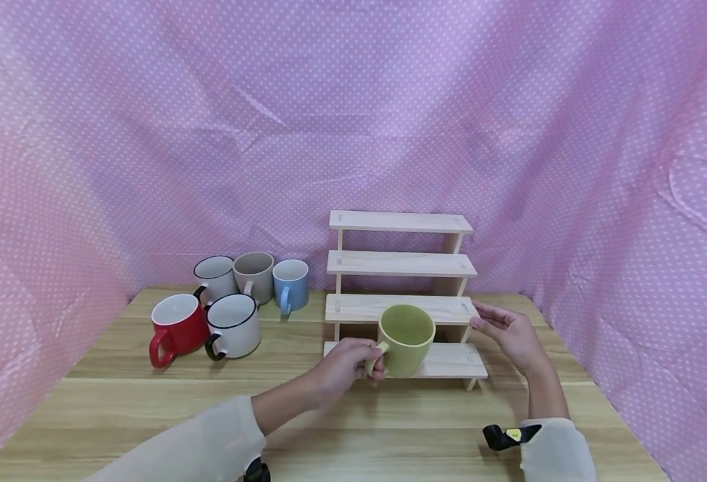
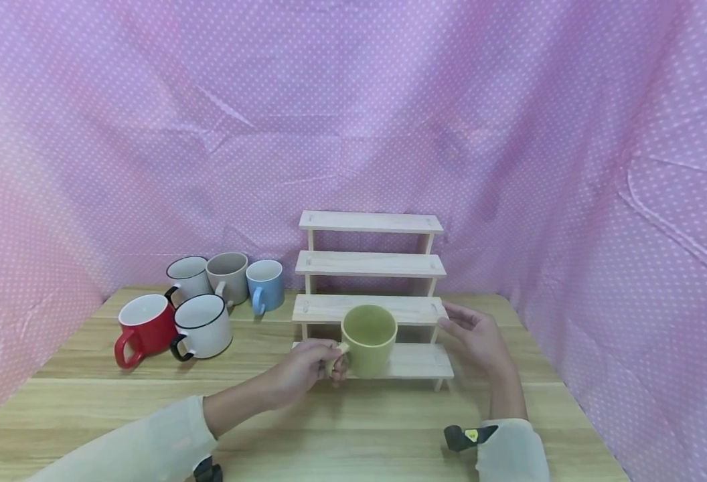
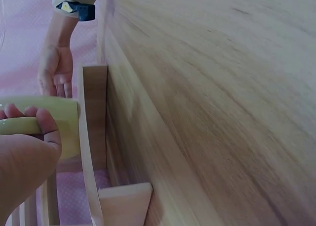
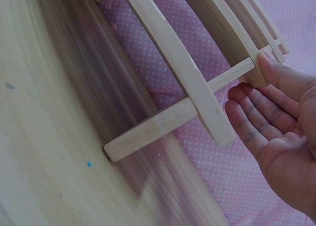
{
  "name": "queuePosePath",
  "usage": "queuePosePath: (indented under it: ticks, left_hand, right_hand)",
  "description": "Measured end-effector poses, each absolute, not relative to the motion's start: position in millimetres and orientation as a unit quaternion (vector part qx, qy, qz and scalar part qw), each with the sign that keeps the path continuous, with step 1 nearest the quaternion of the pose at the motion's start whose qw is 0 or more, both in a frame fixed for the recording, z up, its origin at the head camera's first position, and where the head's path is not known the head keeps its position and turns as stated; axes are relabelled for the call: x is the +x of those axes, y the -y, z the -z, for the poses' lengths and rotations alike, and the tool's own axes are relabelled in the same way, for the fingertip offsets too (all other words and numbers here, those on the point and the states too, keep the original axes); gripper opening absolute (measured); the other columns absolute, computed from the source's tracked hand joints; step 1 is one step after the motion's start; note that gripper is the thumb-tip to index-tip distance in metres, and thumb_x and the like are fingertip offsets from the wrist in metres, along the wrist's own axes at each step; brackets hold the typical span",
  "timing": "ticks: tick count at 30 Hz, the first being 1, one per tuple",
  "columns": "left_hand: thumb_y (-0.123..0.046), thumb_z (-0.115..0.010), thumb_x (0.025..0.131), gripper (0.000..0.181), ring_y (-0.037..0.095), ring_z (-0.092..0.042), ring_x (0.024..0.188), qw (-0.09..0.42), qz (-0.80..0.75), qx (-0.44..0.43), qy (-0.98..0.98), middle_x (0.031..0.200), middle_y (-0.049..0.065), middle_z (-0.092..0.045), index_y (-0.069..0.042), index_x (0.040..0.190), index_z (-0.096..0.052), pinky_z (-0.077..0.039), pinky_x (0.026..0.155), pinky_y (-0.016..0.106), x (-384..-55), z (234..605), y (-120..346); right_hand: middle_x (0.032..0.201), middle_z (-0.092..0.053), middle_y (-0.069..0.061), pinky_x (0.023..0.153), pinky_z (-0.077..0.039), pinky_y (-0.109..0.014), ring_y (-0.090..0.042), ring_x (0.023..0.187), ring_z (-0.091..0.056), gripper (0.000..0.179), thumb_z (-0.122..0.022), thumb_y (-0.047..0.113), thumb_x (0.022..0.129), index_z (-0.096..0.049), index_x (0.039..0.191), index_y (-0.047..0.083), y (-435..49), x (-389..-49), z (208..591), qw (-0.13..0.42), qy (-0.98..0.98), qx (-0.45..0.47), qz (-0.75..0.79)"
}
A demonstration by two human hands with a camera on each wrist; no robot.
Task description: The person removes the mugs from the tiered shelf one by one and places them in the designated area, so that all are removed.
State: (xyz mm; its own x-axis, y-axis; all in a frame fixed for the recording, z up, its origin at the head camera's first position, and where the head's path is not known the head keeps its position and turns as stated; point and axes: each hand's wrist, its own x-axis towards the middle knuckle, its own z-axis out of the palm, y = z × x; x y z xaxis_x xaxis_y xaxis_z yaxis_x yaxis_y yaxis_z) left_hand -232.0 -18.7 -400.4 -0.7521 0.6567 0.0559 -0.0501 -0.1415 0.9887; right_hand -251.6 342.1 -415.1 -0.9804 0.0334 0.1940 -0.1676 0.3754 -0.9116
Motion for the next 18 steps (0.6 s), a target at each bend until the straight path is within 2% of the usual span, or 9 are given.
queuePosePath:
  ticks: [18]
  left_hand:
    - [-0.01, -0.047, 0.106, 0.025, 0.015, -0.057, 0.079, 0.247, -0.701, 0.296, -0.6, 0.082, 0.004, -0.058, -0.003, 0.085, -0.058, -0.055, 0.077, 0.029, -243, 394, 45]
  right_hand:
    - [0.136, -0.058, -0.03, 0.088, -0.055, -0.015, 0.001, 0.101, -0.068, 0.054, -0.073, 0.018, 0.097, -0.054, 0.142, -0.005, -342, -252, 416, 0.095, 0.817, 0.051, -0.566]
